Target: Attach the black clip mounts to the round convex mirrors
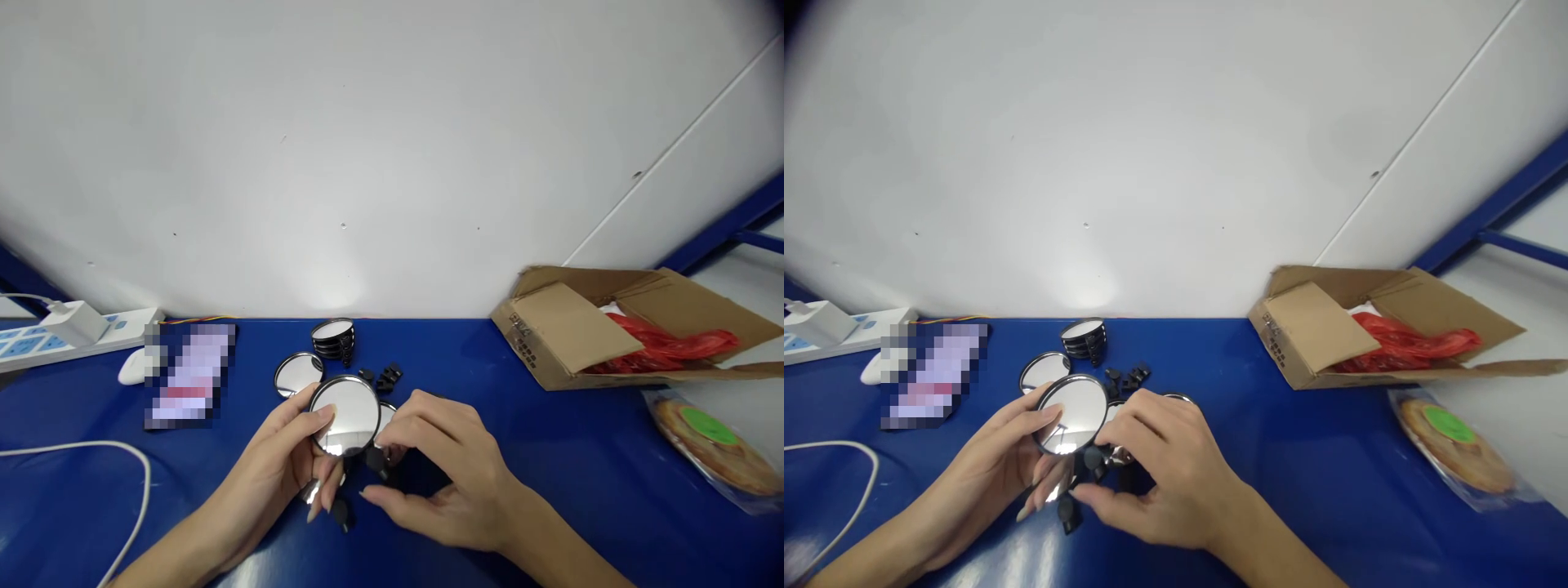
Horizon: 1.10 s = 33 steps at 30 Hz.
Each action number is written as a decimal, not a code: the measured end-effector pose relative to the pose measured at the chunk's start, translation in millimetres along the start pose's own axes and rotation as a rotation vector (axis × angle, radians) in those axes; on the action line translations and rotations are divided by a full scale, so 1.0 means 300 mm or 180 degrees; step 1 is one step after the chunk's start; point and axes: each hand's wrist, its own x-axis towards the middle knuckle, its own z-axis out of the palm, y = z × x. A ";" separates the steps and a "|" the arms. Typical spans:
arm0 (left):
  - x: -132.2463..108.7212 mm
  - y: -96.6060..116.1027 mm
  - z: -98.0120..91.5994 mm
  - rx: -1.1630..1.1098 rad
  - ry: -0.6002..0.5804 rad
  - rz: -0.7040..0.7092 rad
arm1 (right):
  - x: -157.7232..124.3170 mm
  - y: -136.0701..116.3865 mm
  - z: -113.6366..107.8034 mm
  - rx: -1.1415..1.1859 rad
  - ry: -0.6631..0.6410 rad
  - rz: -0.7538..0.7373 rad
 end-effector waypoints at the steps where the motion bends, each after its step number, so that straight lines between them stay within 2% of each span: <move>1: -0.002 0.000 0.002 0.0008 0.0033 -0.0032 | 0.001 -0.005 -0.003 0.0019 0.0002 0.0035; 5: -0.013 0.002 0.007 0.0007 0.0085 -0.0079 | -0.004 -0.028 -0.003 -0.0164 -0.0023 -0.0096; 9: -0.022 -0.001 0.004 -0.0072 -0.0111 -0.0225 | -0.020 -0.042 0.013 -0.0496 0.0008 -0.0407; 13: -0.017 -0.008 -0.006 0.0044 -0.0274 -0.0272 | -0.045 -0.034 0.024 -0.0317 0.0188 -0.0432; 16: -0.003 -0.016 -0.012 0.0310 -0.0332 0.0017 | -0.049 -0.025 0.015 -0.0530 0.0466 -0.0382; 20: 0.006 -0.005 -0.019 0.0981 0.0180 0.0638 | -0.021 -0.021 -0.022 -0.0996 0.0640 -0.0301; 23: 0.005 0.017 -0.029 0.1515 0.0607 0.1158 | -0.009 -0.016 -0.050 -0.1140 0.0455 -0.0315; 26: 0.006 0.029 -0.036 0.1746 0.0896 0.1478 | -0.016 -0.015 -0.069 -0.1265 -0.0034 -0.0409; 29: 0.006 0.024 -0.039 0.1905 0.1047 0.1531 | -0.023 -0.023 -0.077 -0.1306 -0.0374 -0.0439; 33: 0.003 0.008 -0.044 0.2286 0.1091 0.1573 | -0.016 -0.039 -0.072 -0.1286 -0.0606 -0.0515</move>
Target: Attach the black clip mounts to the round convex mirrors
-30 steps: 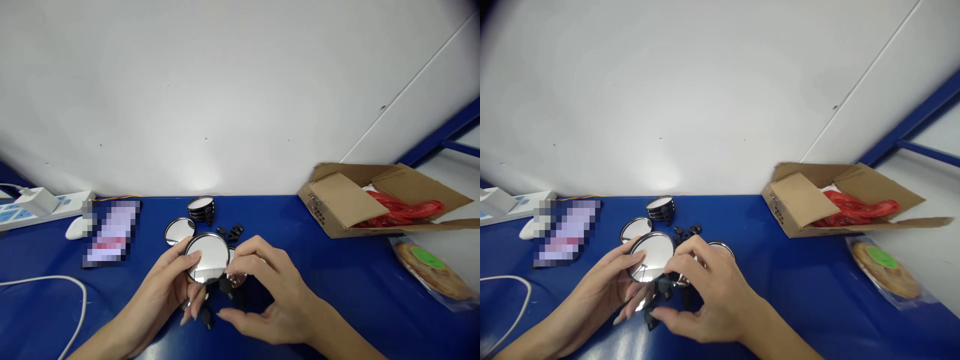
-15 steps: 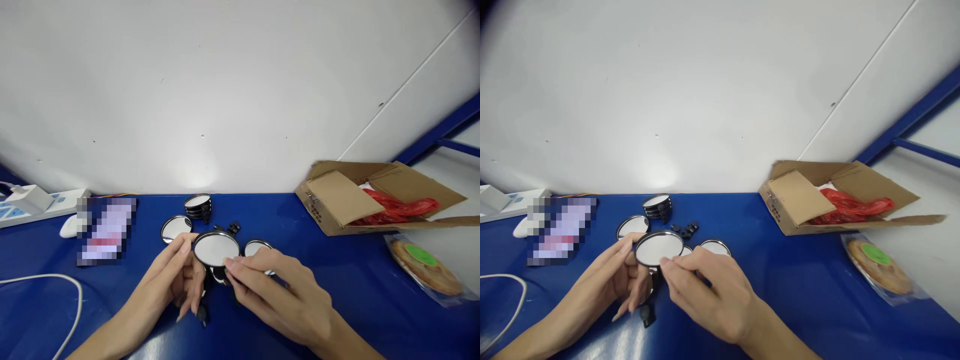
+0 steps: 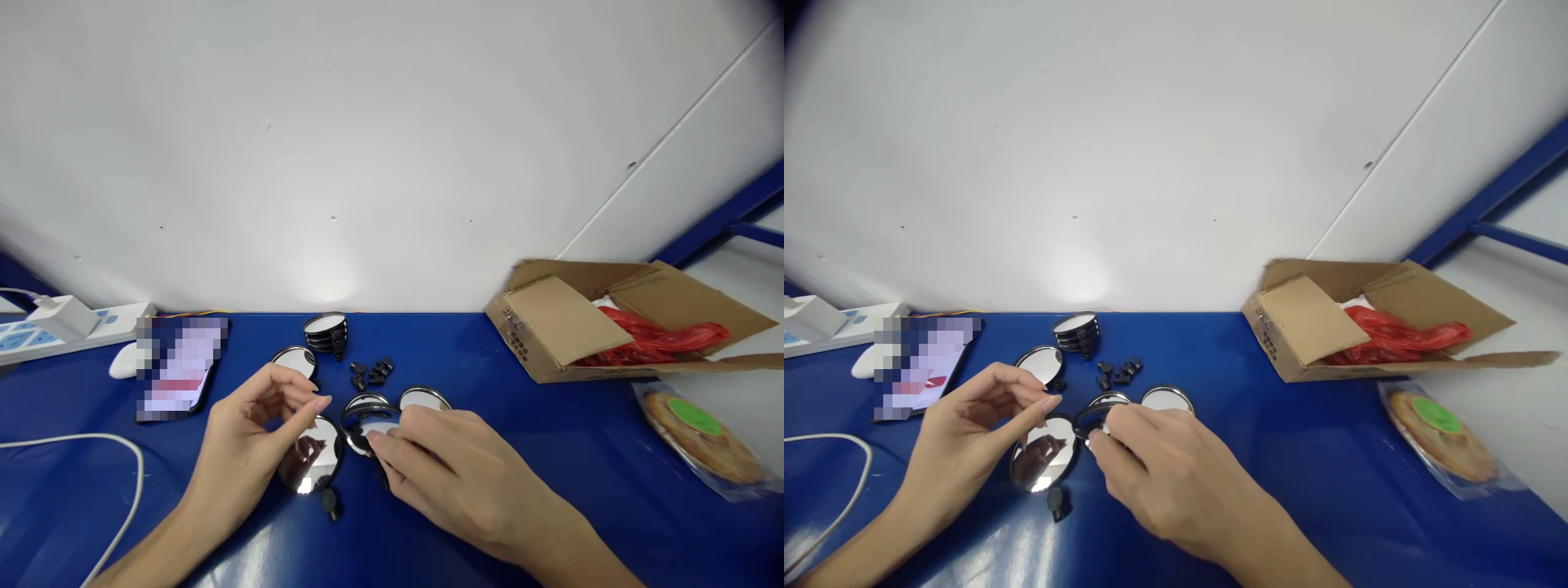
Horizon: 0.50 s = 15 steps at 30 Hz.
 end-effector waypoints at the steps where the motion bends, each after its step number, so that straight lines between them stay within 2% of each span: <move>1: -0.002 -0.003 -0.001 0.0083 -0.0033 0.0013 | 0.004 -0.003 0.001 0.0010 -0.0033 -0.0026; 5: -0.003 -0.013 -0.010 0.0418 -0.0137 -0.0055 | 0.005 -0.004 0.009 -0.0040 -0.0107 -0.0053; 11: 0.005 -0.015 -0.023 0.1022 -0.0152 0.0132 | -0.023 0.023 0.025 0.0123 -0.0671 0.0172; 15: 0.011 0.003 -0.029 0.1241 -0.0078 0.0334 | -0.025 0.029 0.033 0.0331 -0.0830 0.0318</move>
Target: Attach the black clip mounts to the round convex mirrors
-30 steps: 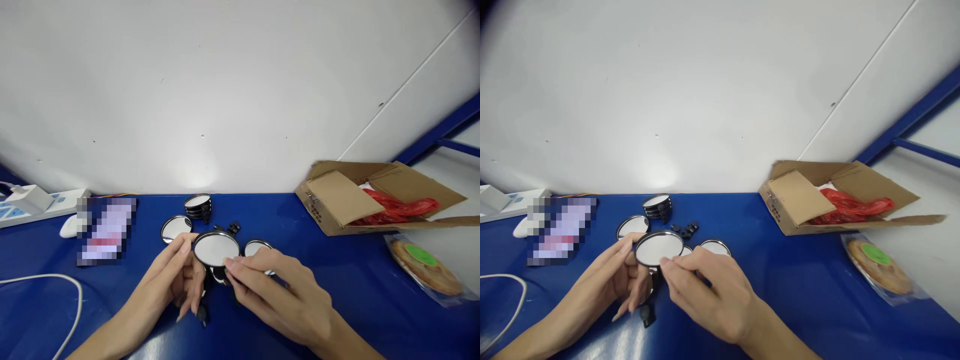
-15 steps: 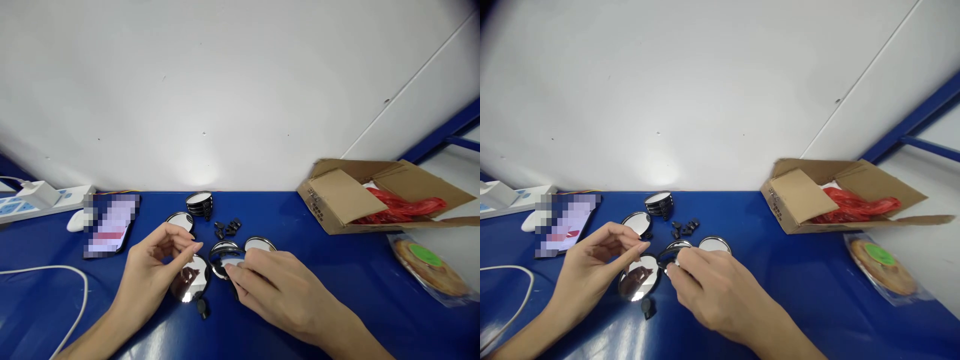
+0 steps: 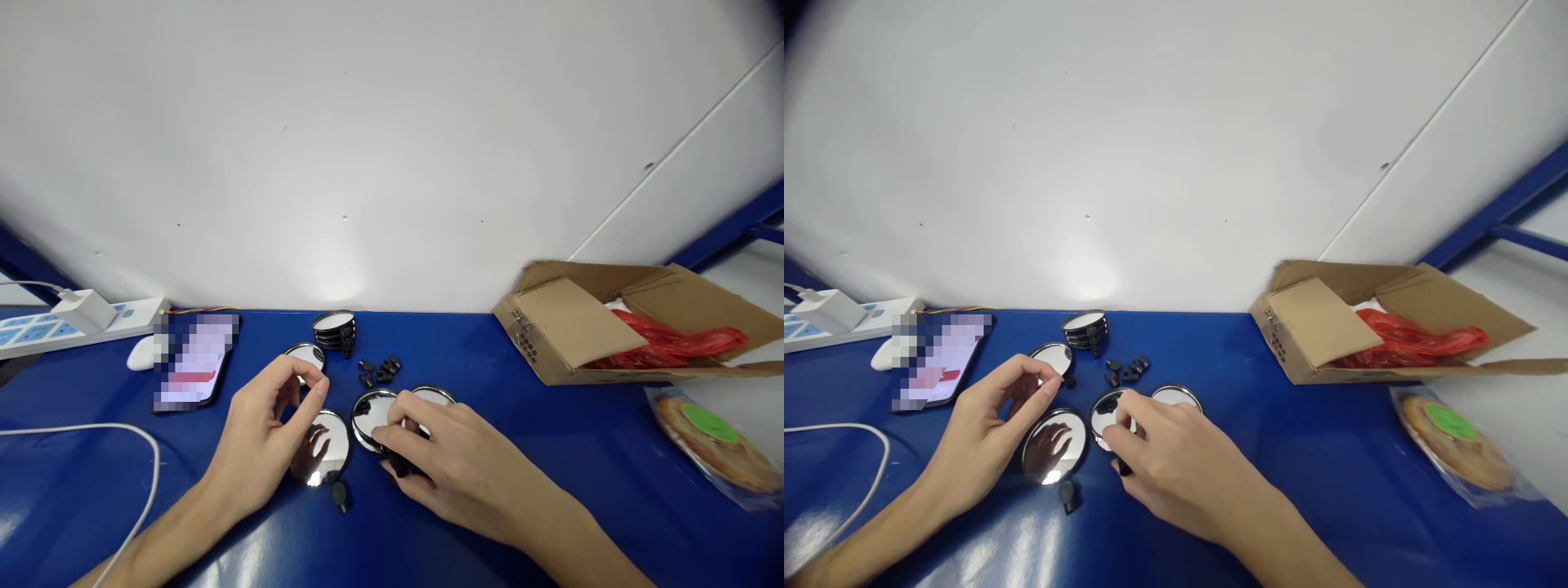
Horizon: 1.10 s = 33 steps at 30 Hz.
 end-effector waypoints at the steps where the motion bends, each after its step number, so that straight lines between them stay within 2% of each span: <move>1: 0.003 0.001 -0.003 0.0078 0.0071 0.0063 | 0.001 -0.001 0.000 0.0047 -0.0010 0.0019; 6: 0.029 -0.035 -0.009 0.0550 0.0500 -0.0012 | 0.003 -0.005 -0.007 0.0222 -0.0077 0.0032; 11: 0.050 -0.084 -0.007 0.0815 0.0234 -0.0207 | 0.007 -0.002 -0.019 0.0339 -0.0125 0.0061; 18: 0.050 -0.088 -0.001 0.0811 0.0045 -0.0269 | 0.005 -0.008 -0.027 0.0527 -0.0213 0.0151; 21: 0.051 -0.099 0.002 0.0881 0.0016 -0.0190 | 0.008 -0.011 -0.028 0.0590 -0.0125 0.0126; 24: 0.053 -0.111 0.005 0.0927 -0.0023 -0.0115 | 0.016 -0.006 -0.024 0.0594 0.0231 0.0040; 27: 0.055 -0.115 0.006 0.0974 -0.0039 -0.0095 | 0.023 0.015 -0.018 0.0367 0.0913 0.0162; 30: 0.058 -0.113 0.006 0.1026 -0.0018 -0.0116 | 0.023 0.048 -0.019 0.0177 0.1562 0.0773; 33: 0.061 -0.112 0.006 0.1074 -0.0012 -0.0081 | 0.018 0.084 -0.020 0.0211 0.1793 0.1490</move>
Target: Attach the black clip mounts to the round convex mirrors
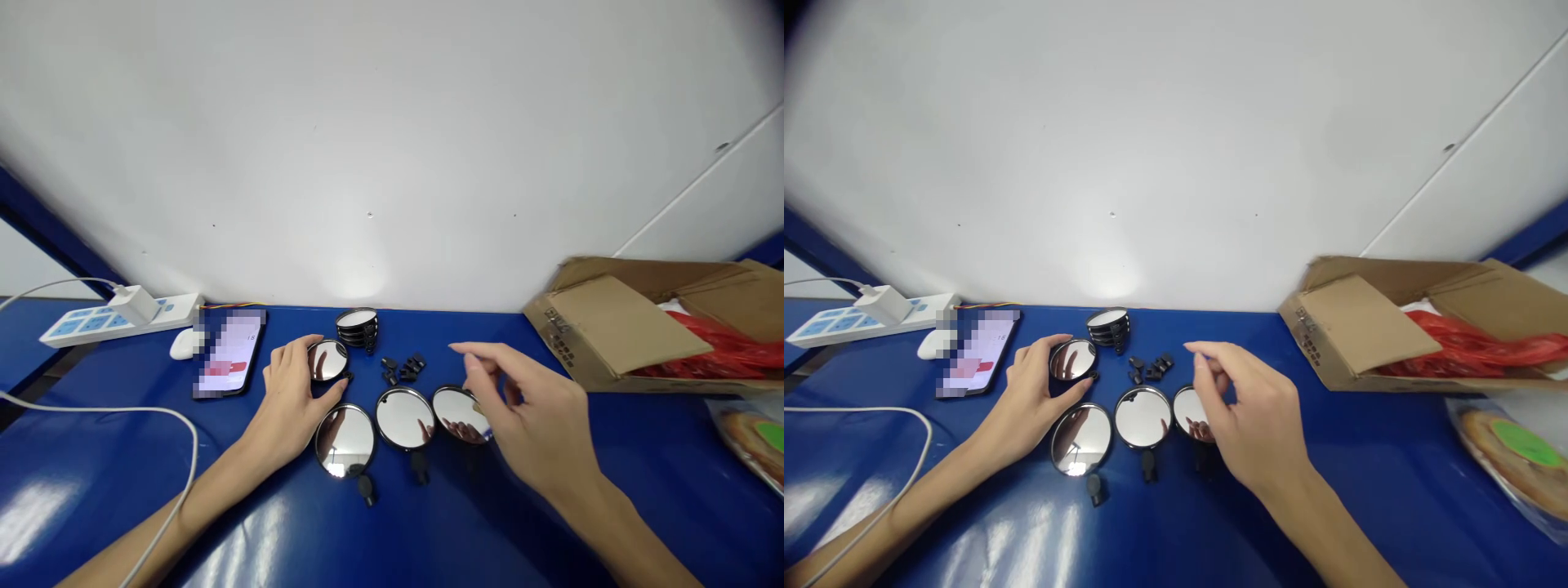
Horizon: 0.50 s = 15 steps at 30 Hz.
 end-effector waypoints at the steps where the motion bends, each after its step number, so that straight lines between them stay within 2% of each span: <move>1: 0.001 0.000 0.000 0.0016 0.0014 0.0011 | 0.003 0.010 0.001 -0.0018 0.0019 0.0178; 4: 0.003 -0.003 -0.002 0.0052 0.0103 0.0001 | 0.007 0.034 0.010 0.0014 -0.0067 0.0526; 7: 0.003 -0.006 -0.004 0.0028 0.0179 -0.0017 | 0.004 0.048 0.027 0.0085 -0.0266 0.0626; 15: -0.001 0.009 -0.017 -0.0431 0.0253 -0.0030 | 0.001 0.068 0.054 0.0264 -0.1321 0.0052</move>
